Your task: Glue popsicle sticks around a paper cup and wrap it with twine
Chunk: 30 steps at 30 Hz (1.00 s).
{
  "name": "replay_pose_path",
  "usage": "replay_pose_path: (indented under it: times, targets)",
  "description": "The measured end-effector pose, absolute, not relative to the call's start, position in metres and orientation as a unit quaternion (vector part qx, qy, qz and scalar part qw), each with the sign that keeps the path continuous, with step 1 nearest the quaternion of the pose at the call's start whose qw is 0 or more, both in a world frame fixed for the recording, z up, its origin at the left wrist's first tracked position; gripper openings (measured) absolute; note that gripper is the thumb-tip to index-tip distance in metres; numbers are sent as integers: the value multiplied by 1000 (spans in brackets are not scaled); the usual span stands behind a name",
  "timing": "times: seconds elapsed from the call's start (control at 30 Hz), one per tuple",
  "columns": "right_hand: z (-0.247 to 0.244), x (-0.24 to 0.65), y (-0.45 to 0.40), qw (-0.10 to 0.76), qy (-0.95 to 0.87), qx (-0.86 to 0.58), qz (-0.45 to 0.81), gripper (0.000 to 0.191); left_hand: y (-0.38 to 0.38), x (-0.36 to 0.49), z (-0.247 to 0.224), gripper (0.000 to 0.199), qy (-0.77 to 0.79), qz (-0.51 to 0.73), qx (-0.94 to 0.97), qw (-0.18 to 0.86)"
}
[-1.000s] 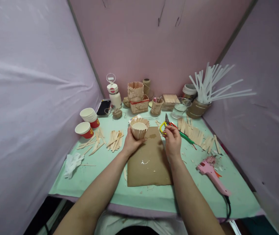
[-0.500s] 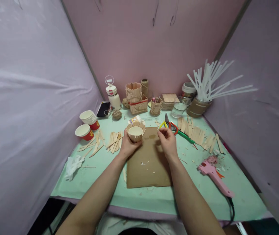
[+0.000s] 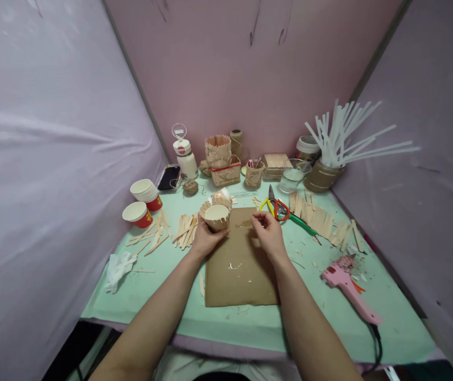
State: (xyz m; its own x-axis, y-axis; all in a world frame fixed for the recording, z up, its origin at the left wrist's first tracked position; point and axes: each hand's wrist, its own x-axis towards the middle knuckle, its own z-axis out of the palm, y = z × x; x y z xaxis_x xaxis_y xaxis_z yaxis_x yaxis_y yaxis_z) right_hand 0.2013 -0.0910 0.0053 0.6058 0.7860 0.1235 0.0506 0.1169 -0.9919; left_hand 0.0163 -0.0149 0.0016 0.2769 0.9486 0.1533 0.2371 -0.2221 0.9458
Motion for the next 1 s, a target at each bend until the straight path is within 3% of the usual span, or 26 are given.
replay_pose_path:
  times: [0.1, 0.27, 0.4, 0.57, 0.83, 1.0]
  targets:
    - [5, 201, -91, 659, -348, -607, 274, 29, -12, 13, 4, 54, 416, 406, 632, 514]
    - [4, 200, -91, 653, -355, -613, 269, 30, -5, 8, 1, 68, 353, 447, 561, 600]
    - [3, 199, -90, 648, -355, -620, 263, 30, -5, 8, 3, 67, 371, 444, 585, 568]
    - [3, 199, -91, 644, -358, -623, 263, 30, -6, 9, 6, 49, 415, 368, 677, 483]
    - [2, 199, -91, 640, -367, -620, 266, 31, -7, 13, 0, 99, 417, 377, 705, 433]
    - [1, 200, -90, 635, -374, -623, 263, 37, -11, 7, 10, 114, 404, 351, 722, 438]
